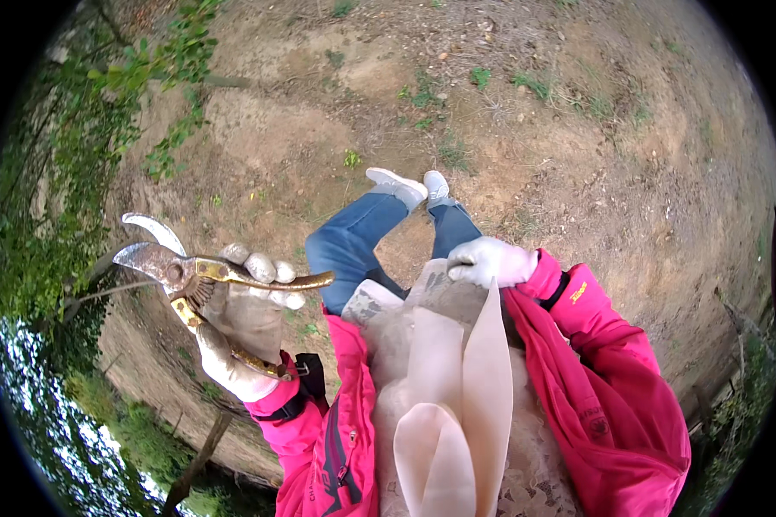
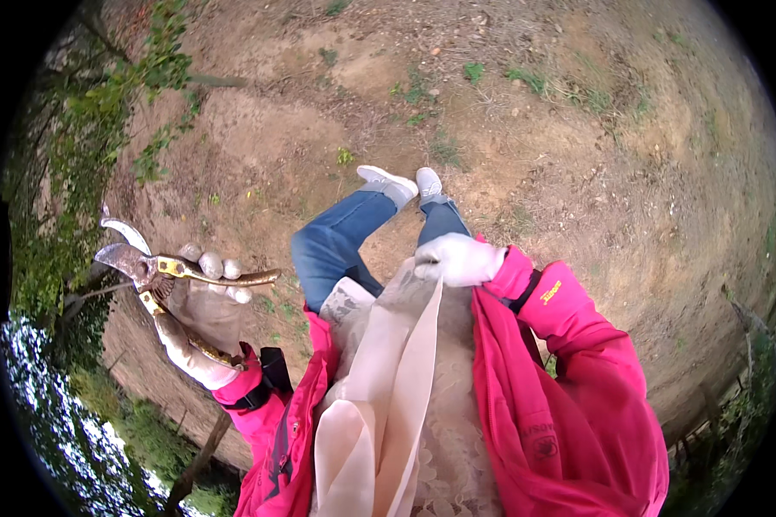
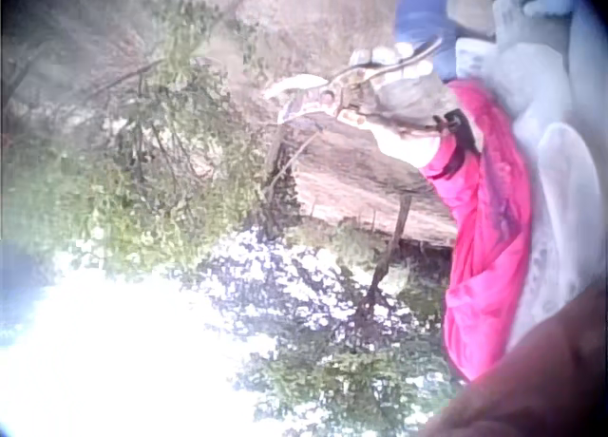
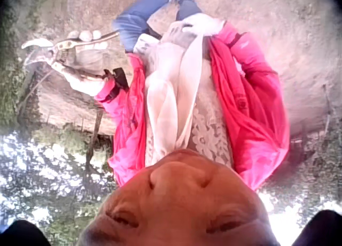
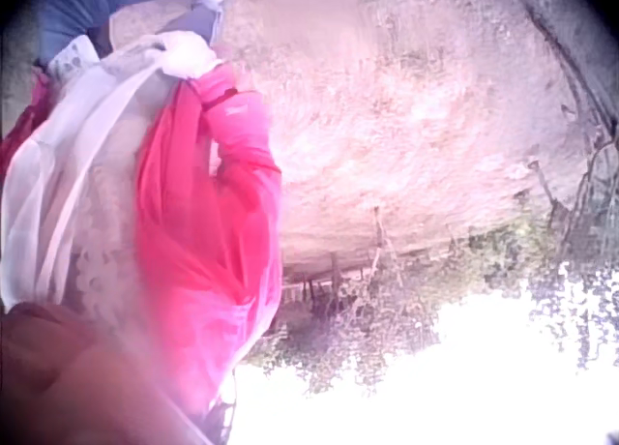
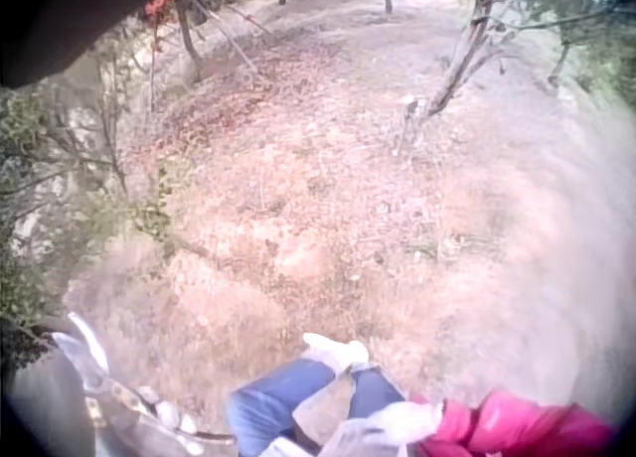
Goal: The person uses pruning shears to trim branches from a small tree in an outdoor orchard. They reach into the foliage, cut small branches, and drop them to the ground while moving around the tree.
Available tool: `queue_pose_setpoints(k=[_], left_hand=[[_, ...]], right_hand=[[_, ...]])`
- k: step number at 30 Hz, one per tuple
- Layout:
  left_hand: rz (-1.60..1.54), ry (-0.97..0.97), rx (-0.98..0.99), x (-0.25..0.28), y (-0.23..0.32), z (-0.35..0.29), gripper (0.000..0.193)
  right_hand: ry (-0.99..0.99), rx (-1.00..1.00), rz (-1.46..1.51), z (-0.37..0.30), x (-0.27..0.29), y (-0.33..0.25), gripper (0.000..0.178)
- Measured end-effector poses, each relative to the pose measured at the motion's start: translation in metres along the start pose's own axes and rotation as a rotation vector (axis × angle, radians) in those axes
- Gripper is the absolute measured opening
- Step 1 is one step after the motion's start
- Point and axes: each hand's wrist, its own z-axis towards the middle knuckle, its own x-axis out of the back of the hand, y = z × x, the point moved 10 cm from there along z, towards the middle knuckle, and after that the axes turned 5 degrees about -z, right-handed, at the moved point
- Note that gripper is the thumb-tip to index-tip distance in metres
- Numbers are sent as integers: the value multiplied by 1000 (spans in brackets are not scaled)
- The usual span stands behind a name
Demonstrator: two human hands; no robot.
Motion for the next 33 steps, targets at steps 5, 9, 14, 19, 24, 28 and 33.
queue_pose_setpoints(k=[5,9,14,19,24,28,33], left_hand=[[48,-104,82,-38,-3,-4,64],[10,-201,246,-57,-11,-6,72],[-65,-248,285,-83,-26,-7,77],[-9,-251,300,-75,-17,-10,78],[85,-247,277,-69,-14,-11,79],[52,-285,285,-77,-18,-15,78],[36,-382,303,-96,-22,-13,77]], right_hand=[[166,-32,-385,-24,-34,3,36],[316,-83,-432,-40,-47,-7,36],[397,-130,-397,-64,-49,-7,36],[330,-138,-391,-60,-64,-13,37],[314,-132,-375,-55,-75,-4,37],[402,-139,-374,-71,-74,-3,36],[537,-181,-401,-94,-61,-1,34]])
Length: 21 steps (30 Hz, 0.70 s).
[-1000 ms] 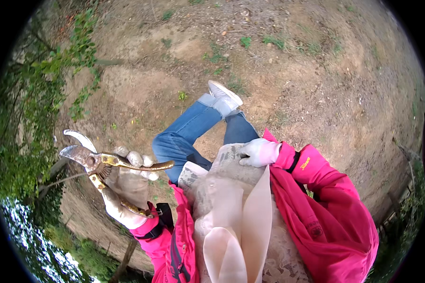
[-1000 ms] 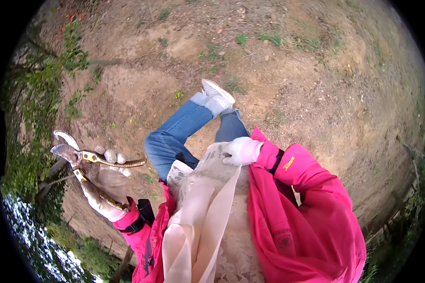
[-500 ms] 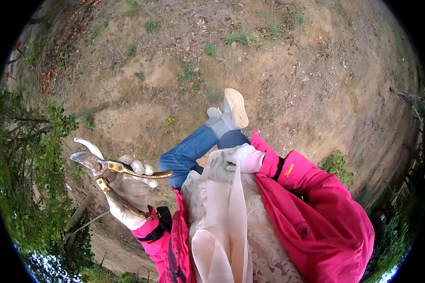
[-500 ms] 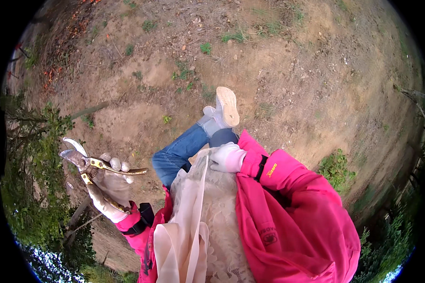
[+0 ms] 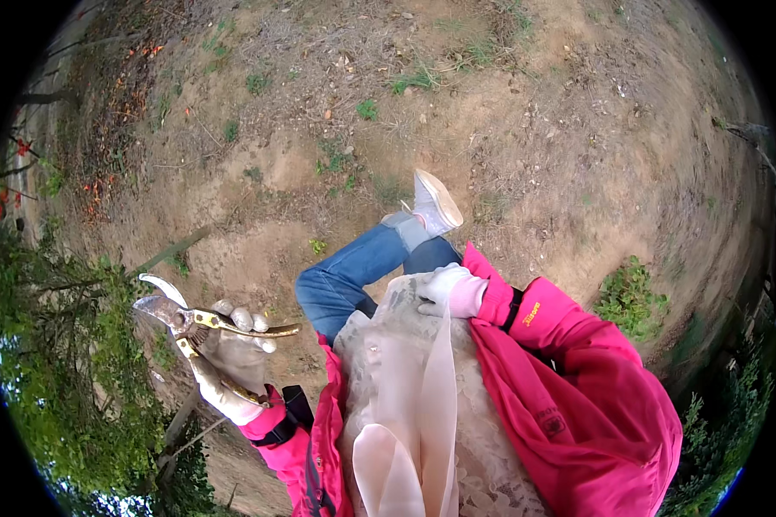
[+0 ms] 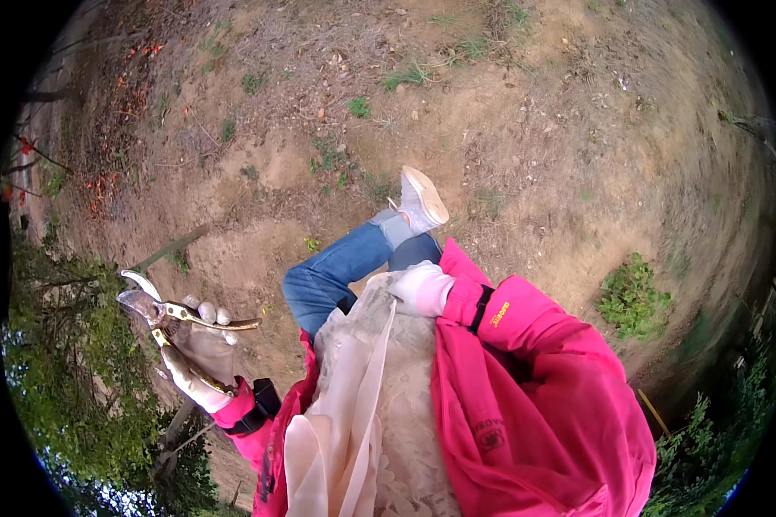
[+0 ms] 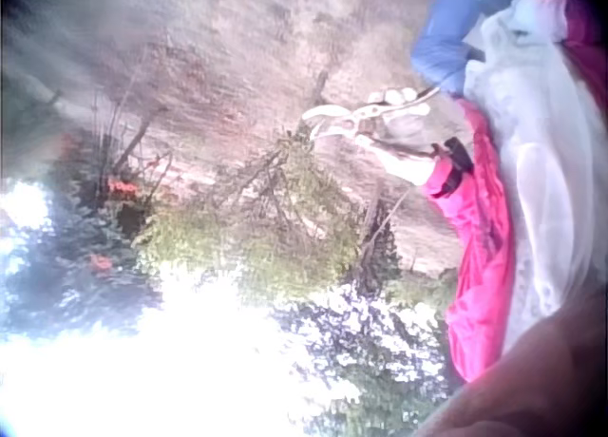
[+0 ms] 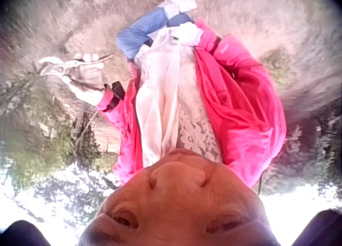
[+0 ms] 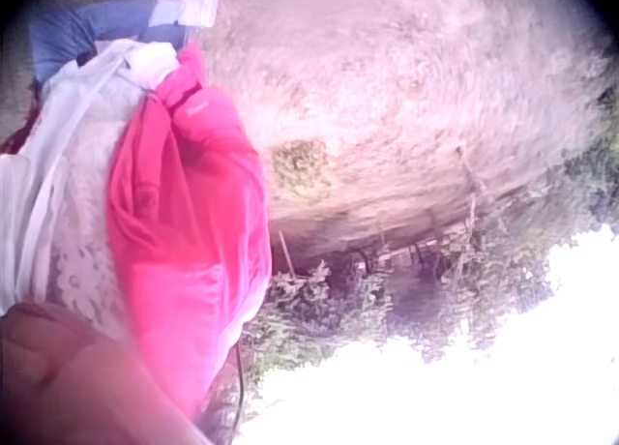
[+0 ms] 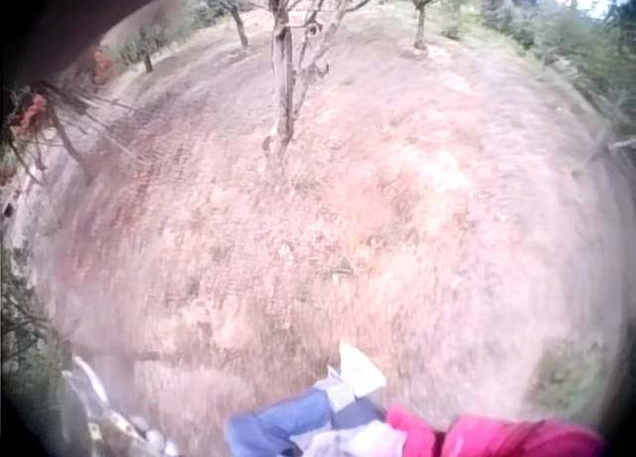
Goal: The person uses pruning shears to trim branches from a small tree in an outdoor orchard. They reach into the foliage, cut small branches, and drop them to the ground while moving around the tree.
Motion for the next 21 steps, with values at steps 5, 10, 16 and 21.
queue_pose_setpoints(k=[5,10,16,21], left_hand=[[-16,36,28,-3,6,9,75],[-60,0,-40,-7,-15,62,71],[-293,-26,-225,-62,32,107,62],[-246,17,-456,-101,77,93,63]], right_hand=[[-176,-99,-129,-11,8,11,35],[-254,-143,-338,-6,56,78,37],[-345,-245,-483,20,131,146,36],[-102,27,-608,71,296,78,36]])
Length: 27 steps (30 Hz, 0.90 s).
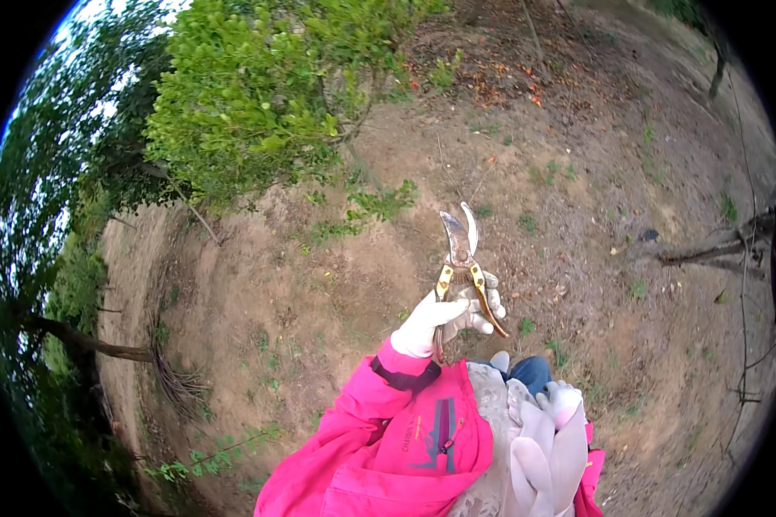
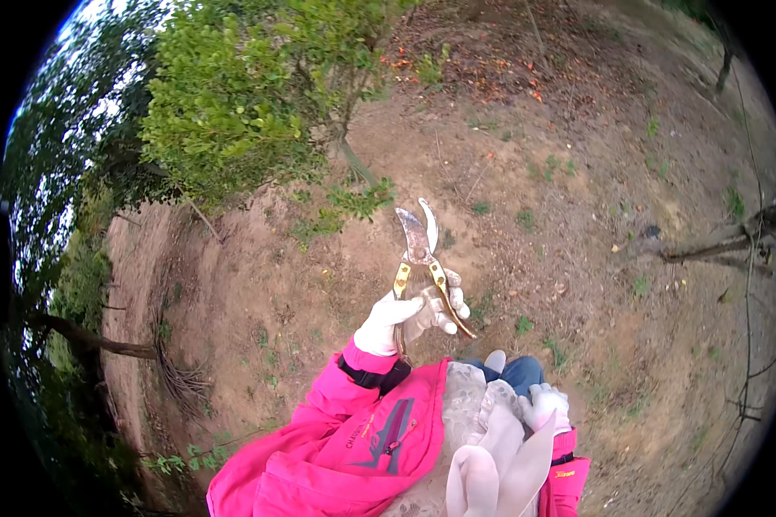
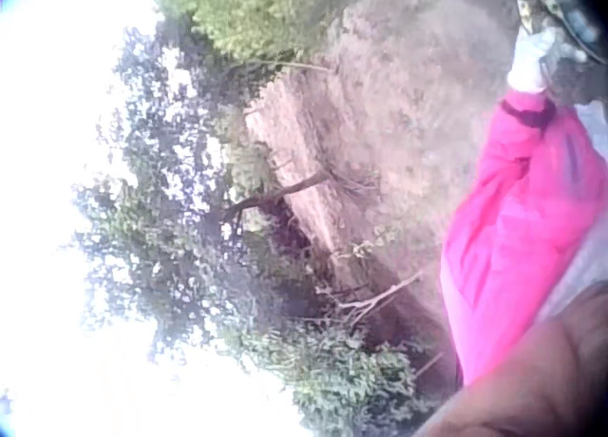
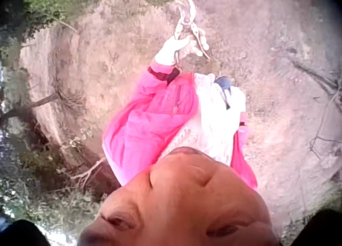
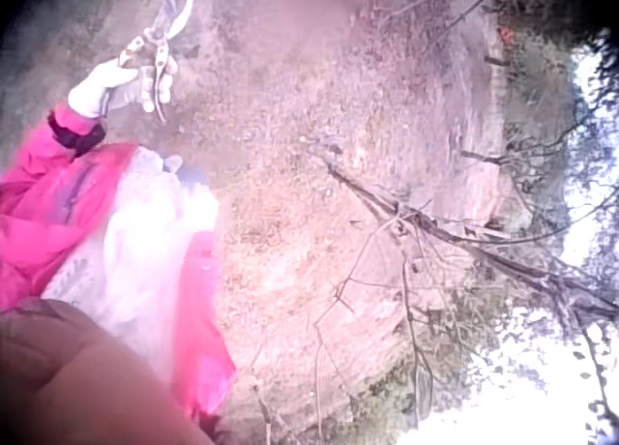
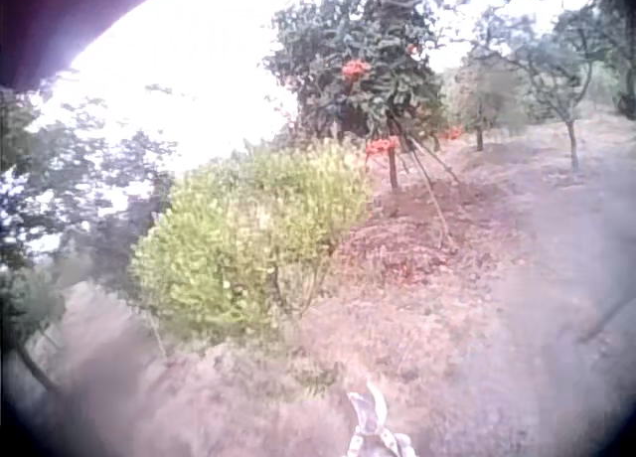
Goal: The person uses pruning shears to trim branches from a small tree in an outdoor orchard. They reach into the foliage, cut small branches, and drop them to the ground while moving around the tree.
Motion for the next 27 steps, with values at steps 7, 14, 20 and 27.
queue_pose_setpoints(k=[7,14,20,27], left_hand=[[-21,-15,-399,-12,90,-17,69],[19,38,-587,-32,175,-20,79],[-89,-79,-719,-55,227,-7,67],[-9,22,-856,-50,242,-41,57]], right_hand=[[258,297,-43,52,133,-49,35],[13,592,-217,98,133,-99,43],[3,644,-363,137,163,-89,46],[13,615,-336,162,190,-56,46]])
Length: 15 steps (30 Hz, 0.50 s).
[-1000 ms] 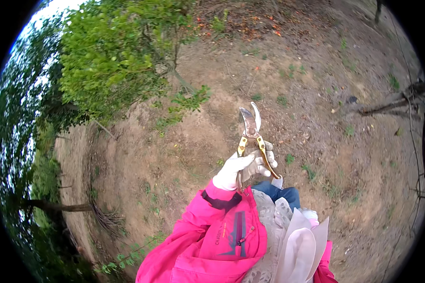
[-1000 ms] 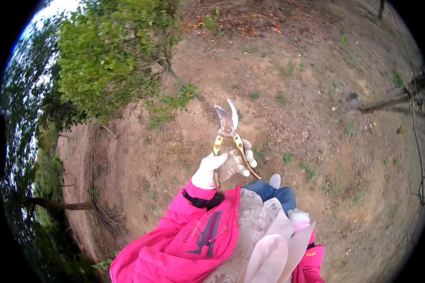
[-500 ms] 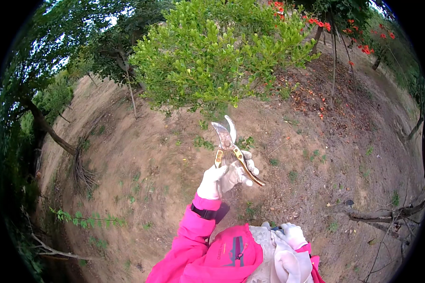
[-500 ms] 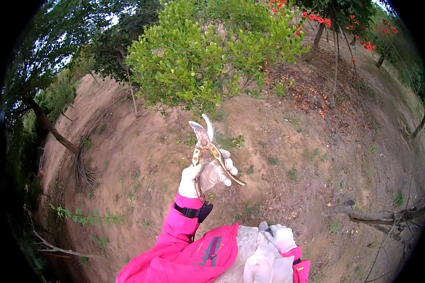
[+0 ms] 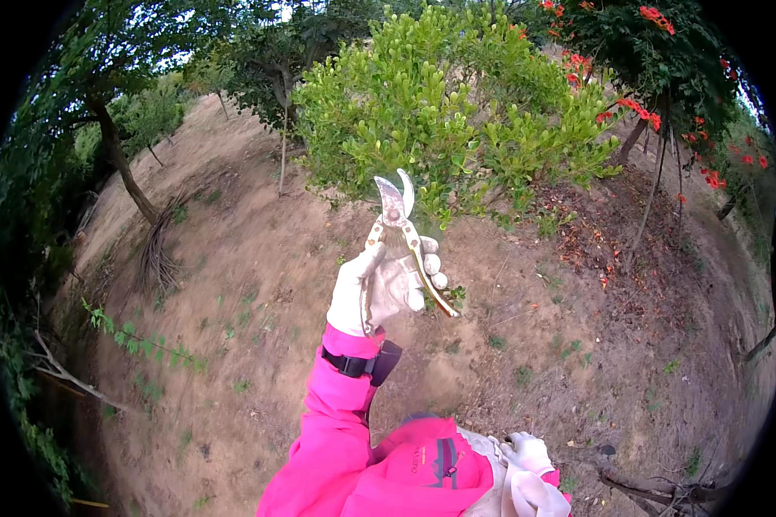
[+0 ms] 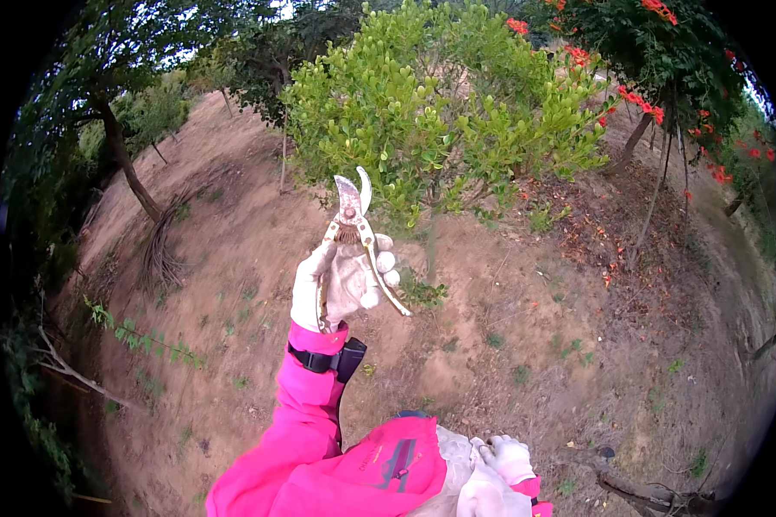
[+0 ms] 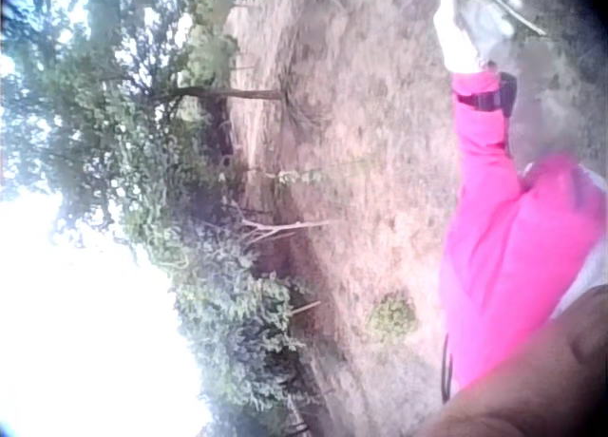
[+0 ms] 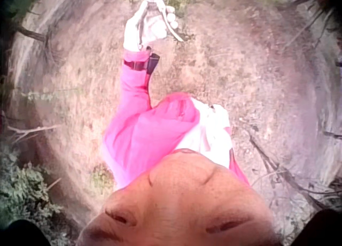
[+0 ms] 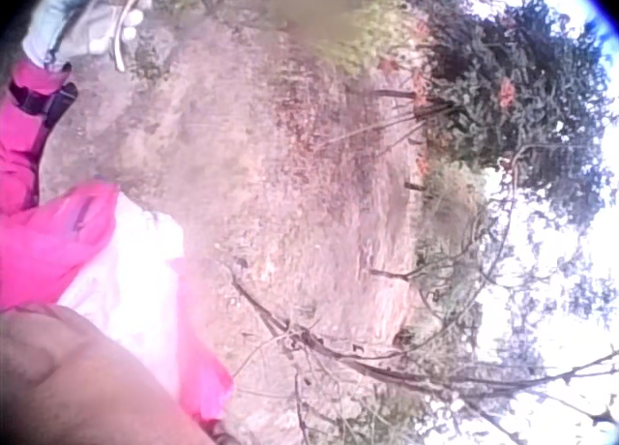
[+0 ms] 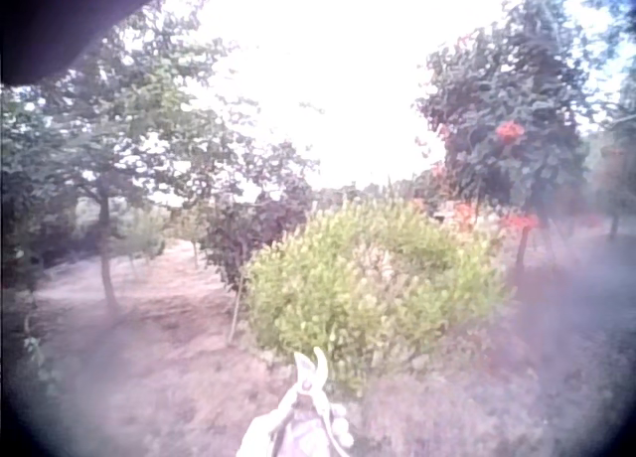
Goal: The person uses pruning shears to trim branches from a small tree in an outdoor orchard. They reach into the foliage, cut small branches, and drop them to the ground while moving around the tree.
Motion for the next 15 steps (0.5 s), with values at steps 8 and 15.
queue_pose_setpoints(k=[8,15], left_hand=[[-66,82,156,28,44,40,43],[-146,52,342,46,64,54,41]], right_hand=[[96,-78,48,19,0,0,43],[131,-114,110,47,15,-55,41]])
